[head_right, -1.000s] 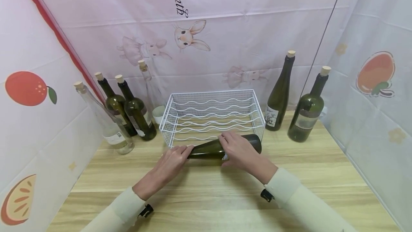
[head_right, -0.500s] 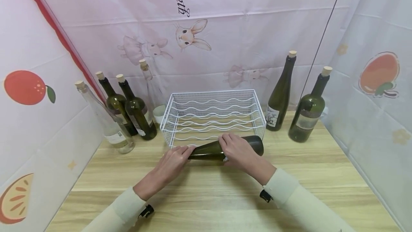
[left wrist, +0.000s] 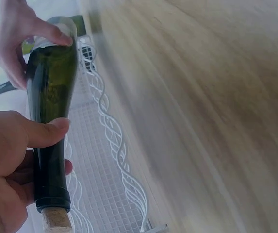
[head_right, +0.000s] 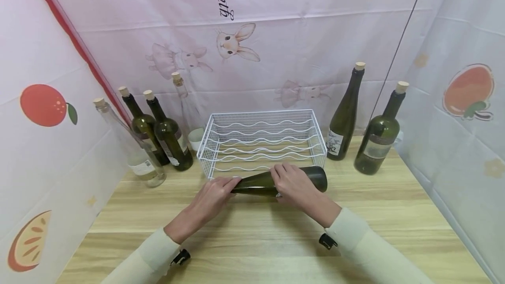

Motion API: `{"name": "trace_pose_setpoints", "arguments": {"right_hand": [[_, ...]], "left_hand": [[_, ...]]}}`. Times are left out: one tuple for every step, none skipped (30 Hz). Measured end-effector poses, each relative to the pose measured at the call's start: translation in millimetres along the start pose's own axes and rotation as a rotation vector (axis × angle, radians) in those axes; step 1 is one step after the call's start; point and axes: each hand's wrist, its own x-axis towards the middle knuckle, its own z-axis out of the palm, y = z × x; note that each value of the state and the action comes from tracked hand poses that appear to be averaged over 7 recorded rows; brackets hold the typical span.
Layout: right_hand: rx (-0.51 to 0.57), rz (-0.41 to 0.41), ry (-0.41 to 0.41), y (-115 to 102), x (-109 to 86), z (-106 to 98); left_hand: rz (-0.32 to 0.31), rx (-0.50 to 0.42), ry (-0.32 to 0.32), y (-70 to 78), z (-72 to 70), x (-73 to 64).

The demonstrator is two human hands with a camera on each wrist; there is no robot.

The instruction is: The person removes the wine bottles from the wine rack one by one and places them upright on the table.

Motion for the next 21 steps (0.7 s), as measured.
{"name": "trace_pose_setpoints", "arguments": {"right_hand": [[-0.003,-0.002,0.003,0.6,-0.7,-0.6],[-0.004,-0.002,0.007,1.3,-1.4,-1.1],[-0.002,-0.002,0.013,2.0,-1.9,-1.6],[0.000,-0.002,0.019,2.8,-2.4,-2.5],[0.001,-0.001,0.025,3.6,-3.0,-3.5],[0.001,-0.001,0.031,4.3,-3.4,-4.2],[0.002,0.000,0.036,4.9,-4.0,-4.9],[0.003,0.001,0.040,5.5,-4.7,-5.8],[0.004,0.002,0.042,6.0,-5.4,-7.0],[0.003,0.001,0.044,6.2,-5.9,-7.9],[0.002,0.000,0.044,6.3,-6.6,-8.9],[0.002,-0.001,0.044,6.4,-7.5,-9.8],[0.000,-0.001,0.045,6.4,-8.5,-10.5],[-0.001,-0.001,0.046,6.5,-9.6,-11.1],[-0.001,0.000,0.047,6.5,-10.7,-11.5],[-0.001,0.002,0.049,6.6,-11.9,-11.8],[-0.001,0.004,0.052,6.7,-12.9,-12.0],[0.002,0.006,0.055,6.8,-13.9,-11.9],[0.005,0.008,0.057,7.0,-14.9,-11.9],[0.006,0.010,0.057,7.2,-15.8,-12.0],[0.006,0.012,0.055,7.4,-16.8,-12.1]], "left_hand": [[-0.004,-0.019,0.002,-0.1,-0.3,0.2],[-0.010,-0.039,0.001,-0.3,-0.7,0.5],[-0.016,-0.060,0.000,-0.5,-0.8,0.9],[-0.022,-0.079,-0.003,-0.8,-1.0,1.2],[-0.027,-0.095,-0.008,-0.9,-1.6,1.5],[-0.028,-0.111,-0.013,-1.0,-2.1,2.0],[-0.029,-0.124,-0.019,-1.1,-3.1,2.6],[-0.027,-0.136,-0.022,-1.4,-3.6,3.2],[-0.024,-0.146,-0.023,-1.5,-4.2,3.9],[-0.018,-0.156,-0.025,-1.8,-5.2,4.3],[-0.012,-0.163,-0.025,-2.1,-6.4,4.7],[-0.002,-0.172,-0.022,-2.6,-6.8,5.1],[0.008,-0.182,-0.018,-2.9,-7.7,5.5],[0.020,-0.192,-0.013,-3.3,-8.6,6.0],[0.033,-0.207,-0.005,-3.7,-9.3,6.6],[0.047,-0.219,0.002,-4.1,-10.1,7.2],[0.061,-0.228,0.011,-4.5,-10.7,8.1],[0.073,-0.236,0.019,-5.0,-11.7,9.3],[0.086,-0.240,0.028,-5.4,-13.1,10.7],[0.097,-0.240,0.039,-5.9,-14.4,12.2],[0.107,-0.231,0.050,-6.6,-15.7,13.8]]}}
